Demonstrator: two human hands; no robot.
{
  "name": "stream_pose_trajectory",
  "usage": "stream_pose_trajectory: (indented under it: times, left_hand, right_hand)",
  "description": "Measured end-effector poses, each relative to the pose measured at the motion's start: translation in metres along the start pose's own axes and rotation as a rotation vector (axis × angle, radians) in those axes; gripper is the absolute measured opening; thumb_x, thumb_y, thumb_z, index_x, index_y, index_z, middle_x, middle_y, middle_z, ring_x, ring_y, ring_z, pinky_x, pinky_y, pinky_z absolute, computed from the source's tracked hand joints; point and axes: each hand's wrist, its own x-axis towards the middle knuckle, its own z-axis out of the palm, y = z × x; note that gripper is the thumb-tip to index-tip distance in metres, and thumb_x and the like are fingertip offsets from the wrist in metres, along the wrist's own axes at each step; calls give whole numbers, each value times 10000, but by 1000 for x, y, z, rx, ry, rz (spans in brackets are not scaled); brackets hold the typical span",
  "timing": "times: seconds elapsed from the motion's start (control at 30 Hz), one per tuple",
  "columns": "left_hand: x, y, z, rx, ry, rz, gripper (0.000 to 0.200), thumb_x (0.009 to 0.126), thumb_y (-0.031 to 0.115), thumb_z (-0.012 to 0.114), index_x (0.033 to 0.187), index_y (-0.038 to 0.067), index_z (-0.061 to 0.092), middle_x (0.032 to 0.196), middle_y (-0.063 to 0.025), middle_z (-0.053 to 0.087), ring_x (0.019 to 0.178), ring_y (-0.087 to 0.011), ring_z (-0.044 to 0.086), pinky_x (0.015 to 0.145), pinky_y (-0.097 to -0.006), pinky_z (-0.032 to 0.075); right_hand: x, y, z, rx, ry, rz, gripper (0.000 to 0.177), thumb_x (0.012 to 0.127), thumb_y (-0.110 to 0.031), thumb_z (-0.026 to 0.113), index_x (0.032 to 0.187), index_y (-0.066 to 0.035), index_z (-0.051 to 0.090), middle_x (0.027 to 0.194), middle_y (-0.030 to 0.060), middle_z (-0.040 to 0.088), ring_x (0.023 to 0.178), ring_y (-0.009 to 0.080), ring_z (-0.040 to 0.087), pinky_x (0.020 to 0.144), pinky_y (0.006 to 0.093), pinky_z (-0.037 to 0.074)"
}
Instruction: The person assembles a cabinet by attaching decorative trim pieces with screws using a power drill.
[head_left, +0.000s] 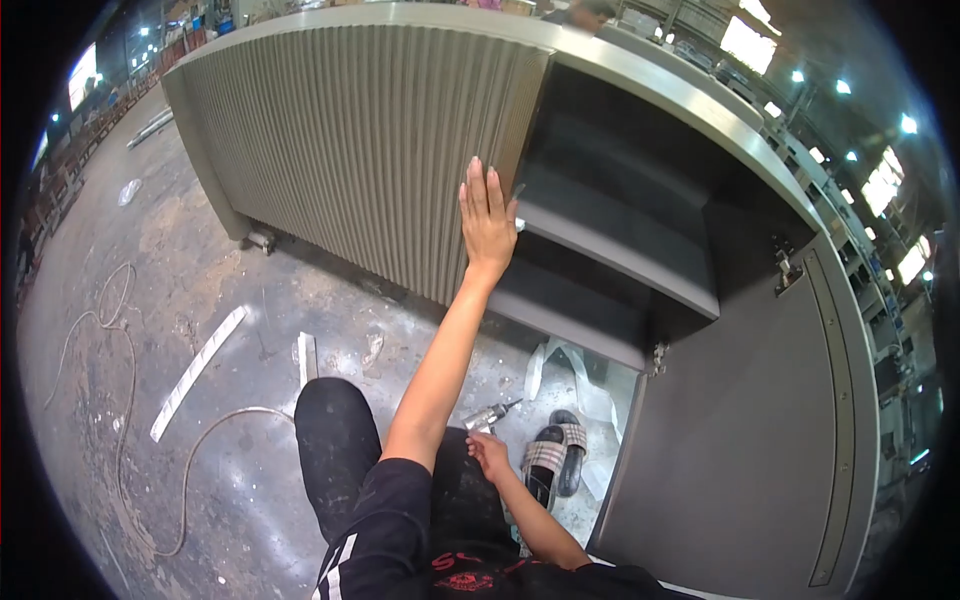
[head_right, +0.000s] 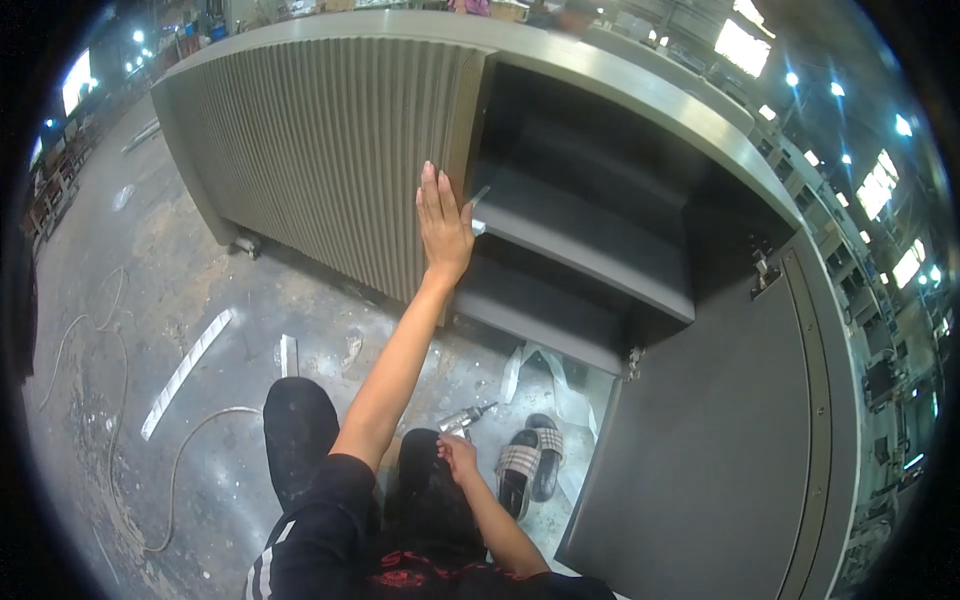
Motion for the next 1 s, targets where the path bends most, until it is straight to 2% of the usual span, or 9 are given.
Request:
stream_pose_trajectory:
  times: [0.3, 0.37, 0.43, 0.47, 0.5, 0.57, 0.7, 0.87, 1.0]
  left_hand:
    - [-149, -24, -62, 266, -604, -137, 713, 901, 83, 578, 1527, 174, 248, 1570, -226, 205, 1410, -449, 273, 1130, -539, 252]
    - [-186, 10, -118, 302, -638, -498, 562, 901, 76, 548, 1447, 89, 413, 1565, -243, 198, 1398, -440, 298, 1126, -505, 282]
    - [-234, 32, -173, 49, -809, -900, 304, 933, 181, 505, 876, -48, 697, 1028, -303, 654, 893, -396, 664, 775, -459, 523]
    - [-277, 45, -205, -15, -617, -634, 341, 938, 222, 520, 743, -13, 670, 702, -230, 648, 634, -381, 641, 623, -481, 496]
    - [-220, 91, -271, -269, -653, -825, 341, 927, 241, 568, 682, 9, 618, 688, -196, 639, 607, -351, 627, 617, -484, 480]
    - [-190, 106, -340, -523, -1085, -657, 252, 928, 191, 588, 784, 16, 699, 812, -192, 675, 724, -331, 656, 680, -413, 504]
    - [-92, 116, -466, -347, -608, -479, 215, 933, 150, 590, 785, 14, 669, 868, -113, 721, 811, -236, 686, 755, -338, 526]
    - [-170, -1, -562, 59, 5, -1085, 246, 948, 226, 597, 924, -12, 654, 904, -114, 719, 846, -221, 676, 767, -337, 516]
    - [-416, -123, -578, 722, -716, -1273, 701, 757, 490, 755, 1238, 20, 559, 1151, -234, 640, 1075, -396, 614, 897, -480, 502]
  right_hand:
    - [-78, 11, -34, -142, 128, -142, 141, 870, -98, 627, 963, -7, 683, 817, 88, 693, 663, 139, 616, 607, 241, 490]
    - [-106, 18, -54, -231, 189, -184, 154, 878, -116, 617, 971, -13, 684, 816, 84, 694, 651, 134, 614, 591, 245, 488]
    - [-129, 31, -73, -385, 227, -194, 166, 889, -137, 603, 975, -20, 684, 818, 80, 694, 634, 128, 607, 566, 248, 485]
    - [-138, 40, -83, -415, 222, -207, 165, 896, -149, 594, 965, -28, 683, 803, 68, 686, 615, 125, 596, 544, 249, 474]
    - [-146, 49, -97, -444, 210, -218, 166, 904, -161, 586, 955, -36, 682, 787, 57, 678, 595, 122, 586, 521, 251, 464]
    - [-150, 73, -131, -523, 175, -181, 159, 911, -170, 579, 934, -47, 676, 752, 36, 655, 575, 111, 568, 494, 238, 433]
    - [-174, 64, -124, -502, 159, -113, 134, 897, -169, 604, 913, -52, 667, 727, 19, 634, 557, 83, 543, 461, 222, 389]
    - [-94, 62, -151, -686, 150, -289, 150, 890, -176, 614, 922, -45, 679, 754, 30, 657, 566, 90, 562, 469, 223, 415]
    - [-69, 65, -114, -1092, 98, -682, 194, 890, -166, 607, 979, -7, 674, 819, 130, 684, 707, 214, 649, 633, 354, 500]
